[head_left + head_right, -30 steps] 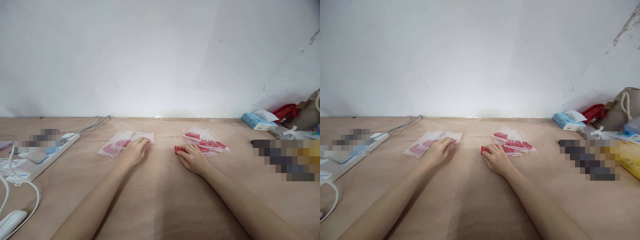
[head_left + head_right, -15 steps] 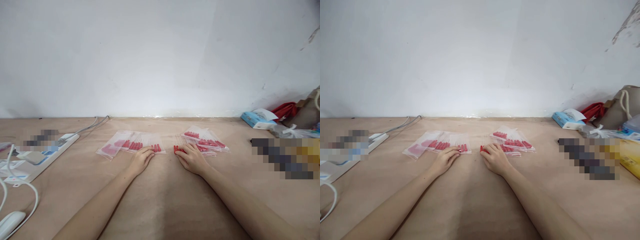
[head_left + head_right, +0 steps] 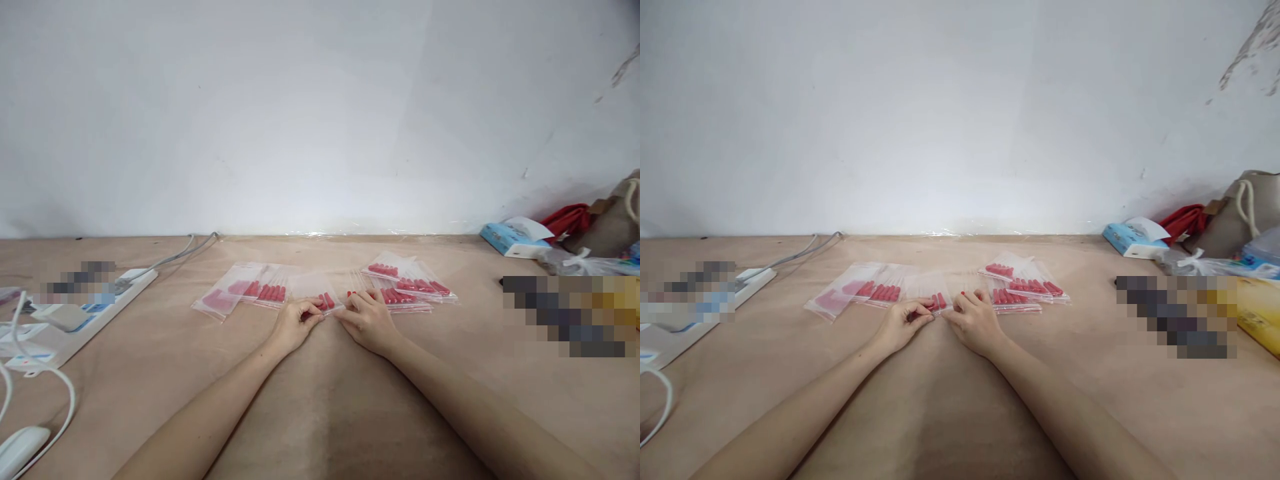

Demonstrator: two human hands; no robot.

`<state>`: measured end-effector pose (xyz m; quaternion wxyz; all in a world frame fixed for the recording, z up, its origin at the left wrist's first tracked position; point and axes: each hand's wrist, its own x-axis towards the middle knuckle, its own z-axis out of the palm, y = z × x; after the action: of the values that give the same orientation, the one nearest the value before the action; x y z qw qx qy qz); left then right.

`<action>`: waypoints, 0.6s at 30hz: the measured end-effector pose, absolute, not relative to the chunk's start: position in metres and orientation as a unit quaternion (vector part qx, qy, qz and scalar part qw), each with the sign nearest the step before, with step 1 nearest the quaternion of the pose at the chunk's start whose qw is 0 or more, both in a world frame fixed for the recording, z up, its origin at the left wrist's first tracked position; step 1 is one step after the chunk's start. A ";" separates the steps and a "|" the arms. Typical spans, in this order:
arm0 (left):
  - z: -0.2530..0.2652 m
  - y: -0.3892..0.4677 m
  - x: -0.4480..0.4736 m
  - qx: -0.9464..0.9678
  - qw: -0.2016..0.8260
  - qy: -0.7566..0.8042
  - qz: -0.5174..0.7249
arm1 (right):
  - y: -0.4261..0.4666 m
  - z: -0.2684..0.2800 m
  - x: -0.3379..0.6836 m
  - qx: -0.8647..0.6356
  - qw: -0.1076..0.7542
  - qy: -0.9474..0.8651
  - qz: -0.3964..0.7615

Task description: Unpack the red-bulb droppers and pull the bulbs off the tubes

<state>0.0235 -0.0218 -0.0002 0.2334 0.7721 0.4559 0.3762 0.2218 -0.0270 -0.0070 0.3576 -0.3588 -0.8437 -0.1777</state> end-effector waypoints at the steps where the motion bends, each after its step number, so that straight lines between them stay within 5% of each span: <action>1: 0.000 -0.022 0.023 0.771 0.237 0.456 0.377 | -0.026 -0.007 0.221 -0.361 0.353 -0.843 -0.187; 18: 0.001 -0.020 0.029 0.820 0.176 0.393 0.378 | -0.022 -0.004 0.212 -0.344 0.304 -0.860 -0.222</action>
<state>0.0288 -0.0197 0.0013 0.1759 0.8199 0.3925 0.3779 0.2121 -0.0220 -0.0039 0.3043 -0.3435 -0.8603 -0.2220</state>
